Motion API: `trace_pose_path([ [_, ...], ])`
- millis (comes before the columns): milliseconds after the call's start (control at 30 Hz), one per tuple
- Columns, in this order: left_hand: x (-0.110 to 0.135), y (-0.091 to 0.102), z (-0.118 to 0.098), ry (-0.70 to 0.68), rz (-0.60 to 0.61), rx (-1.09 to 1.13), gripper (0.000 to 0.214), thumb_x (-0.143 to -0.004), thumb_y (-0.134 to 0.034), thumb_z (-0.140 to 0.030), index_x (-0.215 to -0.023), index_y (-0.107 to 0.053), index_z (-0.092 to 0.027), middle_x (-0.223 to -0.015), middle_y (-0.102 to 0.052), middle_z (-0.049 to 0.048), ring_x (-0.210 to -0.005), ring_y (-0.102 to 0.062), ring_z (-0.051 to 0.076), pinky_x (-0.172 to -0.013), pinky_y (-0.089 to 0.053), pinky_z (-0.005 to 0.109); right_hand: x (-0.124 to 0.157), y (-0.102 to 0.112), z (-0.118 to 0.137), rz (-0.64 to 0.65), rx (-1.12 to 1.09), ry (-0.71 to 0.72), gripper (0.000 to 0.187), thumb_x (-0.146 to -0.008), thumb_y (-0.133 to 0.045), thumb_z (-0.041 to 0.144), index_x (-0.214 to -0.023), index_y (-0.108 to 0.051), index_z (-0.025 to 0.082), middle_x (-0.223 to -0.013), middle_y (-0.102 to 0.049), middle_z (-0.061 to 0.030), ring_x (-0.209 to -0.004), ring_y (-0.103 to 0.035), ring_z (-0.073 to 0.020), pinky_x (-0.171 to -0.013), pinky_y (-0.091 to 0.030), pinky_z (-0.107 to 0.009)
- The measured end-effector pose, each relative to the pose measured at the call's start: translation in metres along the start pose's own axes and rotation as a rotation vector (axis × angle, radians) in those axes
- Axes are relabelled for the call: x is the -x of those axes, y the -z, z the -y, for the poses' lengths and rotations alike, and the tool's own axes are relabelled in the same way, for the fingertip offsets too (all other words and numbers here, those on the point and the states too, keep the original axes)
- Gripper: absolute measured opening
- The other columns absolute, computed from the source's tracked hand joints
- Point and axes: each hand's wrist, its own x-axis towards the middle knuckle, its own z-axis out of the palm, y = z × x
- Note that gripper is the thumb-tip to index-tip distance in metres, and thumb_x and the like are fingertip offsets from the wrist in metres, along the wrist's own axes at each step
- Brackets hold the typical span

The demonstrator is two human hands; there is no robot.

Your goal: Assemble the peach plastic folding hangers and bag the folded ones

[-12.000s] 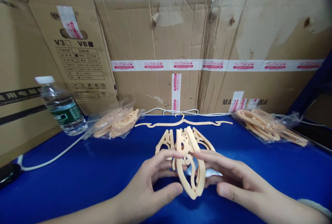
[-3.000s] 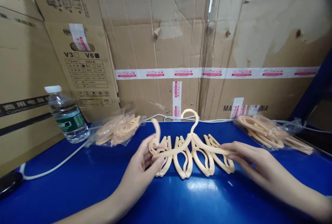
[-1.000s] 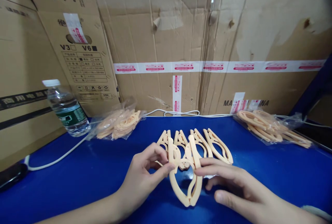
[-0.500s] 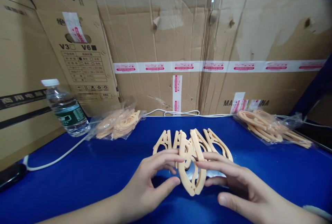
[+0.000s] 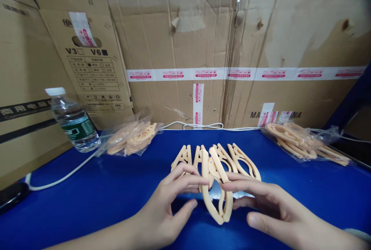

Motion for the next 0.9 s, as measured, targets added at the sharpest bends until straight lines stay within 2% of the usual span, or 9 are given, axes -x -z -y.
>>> trace_pose_path([
  [133, -0.001, 0.004, -0.004, -0.053, -0.016, -0.17, 0.048, -0.082, -0.056, -0.004, -0.123, -0.063, -0.028, -0.123, -0.06, 0.0076, -0.118, -0.058, 0.024, -0.105, -0.048, 0.04, -0.003, 0.004, -0.001, -0.01, -0.074, -0.046, 0.037, -0.09, -0.067, 0.038, -0.126, -0.064, 0.03, -0.143, -0.051, -0.0096, -0.117, -0.061, -0.0286, -0.102, -0.049, -0.048],
  [367, 0.003, 0.005, -0.005, -0.045, 0.08, -0.225, 0.052, -0.084, -0.057, -0.007, -0.13, -0.057, -0.031, -0.14, -0.056, 0.0043, -0.131, -0.051, 0.023, -0.114, -0.037, 0.043, -0.008, 0.017, 0.006, 0.02, -0.078, -0.084, 0.041, -0.085, -0.071, 0.043, -0.123, -0.066, 0.027, -0.131, -0.063, -0.0091, -0.12, -0.059, -0.0289, -0.106, -0.044, -0.05],
  [467, 0.004, 0.004, -0.003, -0.091, 0.089, -0.237, 0.053, -0.085, -0.055, -0.007, -0.132, -0.055, -0.032, -0.141, -0.056, 0.0033, -0.131, -0.051, 0.022, -0.113, -0.038, 0.04, -0.01, 0.025, 0.013, -0.054, -0.043, -0.097, 0.042, -0.083, -0.074, 0.044, -0.12, -0.069, 0.025, -0.129, -0.064, -0.0104, -0.121, -0.058, -0.0307, -0.105, -0.044, -0.05],
  [567, 0.004, 0.004, -0.001, -0.089, 0.06, -0.254, 0.044, -0.086, -0.052, -0.006, -0.122, -0.061, -0.03, -0.134, -0.061, 0.0042, -0.122, -0.058, 0.02, -0.107, -0.044, 0.035, -0.012, 0.042, 0.018, -0.194, 0.019, -0.104, 0.042, -0.082, -0.074, 0.045, -0.119, -0.07, 0.025, -0.126, -0.066, -0.0104, -0.121, -0.058, -0.0319, -0.105, -0.045, -0.049],
  [667, 0.002, 0.005, -0.002, -0.076, 0.051, -0.263, 0.037, -0.086, -0.05, -0.006, -0.111, -0.066, -0.027, -0.127, -0.064, 0.0051, -0.113, -0.063, 0.019, -0.1, -0.049, 0.031, -0.013, 0.073, 0.016, -0.316, 0.2, -0.085, 0.042, -0.085, -0.069, 0.049, -0.12, -0.069, 0.025, -0.123, -0.068, -0.0093, -0.115, -0.063, -0.0317, -0.099, -0.052, -0.046],
  [767, 0.001, 0.005, -0.004, -0.08, 0.05, -0.275, 0.033, -0.086, -0.049, -0.006, -0.105, -0.068, -0.025, -0.122, -0.065, 0.0069, -0.108, -0.065, 0.019, -0.096, -0.051, 0.03, -0.009, 0.108, 0.008, -0.386, 0.489, -0.04, 0.036, -0.09, -0.061, 0.051, -0.115, -0.072, 0.027, -0.116, -0.071, -0.008, -0.103, -0.069, -0.0307, -0.086, -0.06, -0.041],
  [833, 0.001, 0.005, -0.004, -0.083, 0.045, -0.29, 0.031, -0.087, -0.048, -0.007, -0.104, -0.068, -0.024, -0.121, -0.066, 0.0076, -0.106, -0.065, 0.02, -0.094, -0.051, 0.031, -0.006, 0.124, 0.004, -0.366, 0.683, -0.018, 0.037, -0.092, -0.056, 0.052, -0.109, -0.075, 0.026, -0.109, -0.074, -0.0082, -0.094, -0.072, -0.0303, -0.077, -0.062, -0.041],
  [900, 0.002, 0.004, -0.002, -0.094, 0.04, -0.307, 0.03, -0.088, -0.048, -0.007, -0.103, -0.067, -0.024, -0.12, -0.065, 0.0075, -0.106, -0.065, 0.02, -0.093, -0.051, 0.031, -0.002, 0.131, 0.002, -0.287, 0.851, -0.071, 0.04, -0.091, -0.055, 0.055, -0.108, -0.075, 0.024, -0.106, -0.074, -0.0087, -0.088, -0.072, -0.0299, -0.073, -0.062, -0.041],
])
